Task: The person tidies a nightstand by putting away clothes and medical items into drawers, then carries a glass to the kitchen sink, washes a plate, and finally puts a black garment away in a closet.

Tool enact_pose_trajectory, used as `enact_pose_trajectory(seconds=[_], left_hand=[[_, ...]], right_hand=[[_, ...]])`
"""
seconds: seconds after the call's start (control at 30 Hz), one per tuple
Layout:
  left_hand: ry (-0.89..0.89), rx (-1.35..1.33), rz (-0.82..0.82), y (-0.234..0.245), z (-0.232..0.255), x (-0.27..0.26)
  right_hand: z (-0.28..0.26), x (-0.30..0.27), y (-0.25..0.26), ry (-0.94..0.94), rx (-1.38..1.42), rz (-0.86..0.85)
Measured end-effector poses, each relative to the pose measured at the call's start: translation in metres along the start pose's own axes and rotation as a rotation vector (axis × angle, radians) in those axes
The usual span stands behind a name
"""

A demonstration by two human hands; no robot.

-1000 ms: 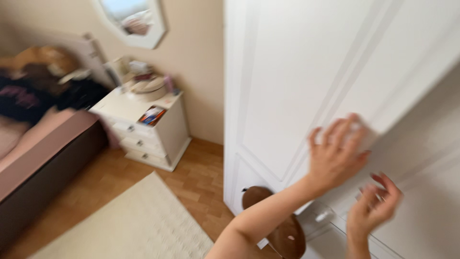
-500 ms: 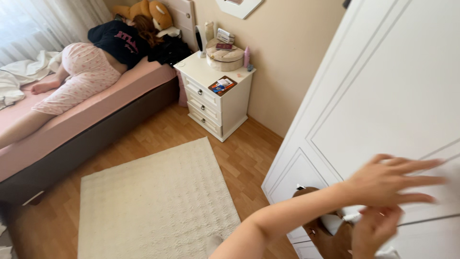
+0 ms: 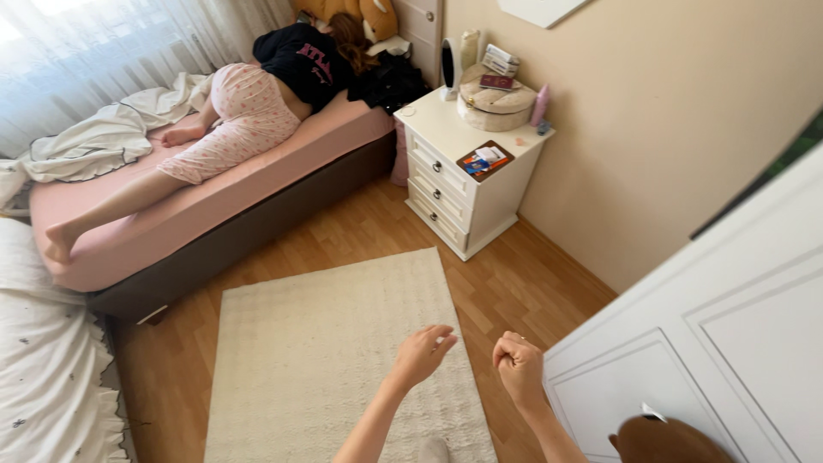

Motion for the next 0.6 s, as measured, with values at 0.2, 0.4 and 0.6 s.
enact_pose_trajectory(seconds=[0.2,0.4,0.6], left_hand=[[0.115,-0.047,0.129,0.045,-0.063,0.007],[0.159,-0.074,0.122,0.060,-0.082,0.066],[0.138,-0.145,0.157,0.077,-0.112,0.186]], right_hand=[[0.005,0.064,-0.070,-0.037,0.059,-0.084],[0.068,0.128,-0.110,-0.083,0.079,-0.166],[0.218,0.228,-0.131,-0.306,0.155,-0.235]])
Point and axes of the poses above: each hand's wrist, its own x-axis towards the middle knuckle, its own y-axis out of the back of the hand, z = x × y, the point moved 7 cm from there along x, towards the middle knuckle, and after that the axes turned 11 degrees about -z, right-handed, at the moved point
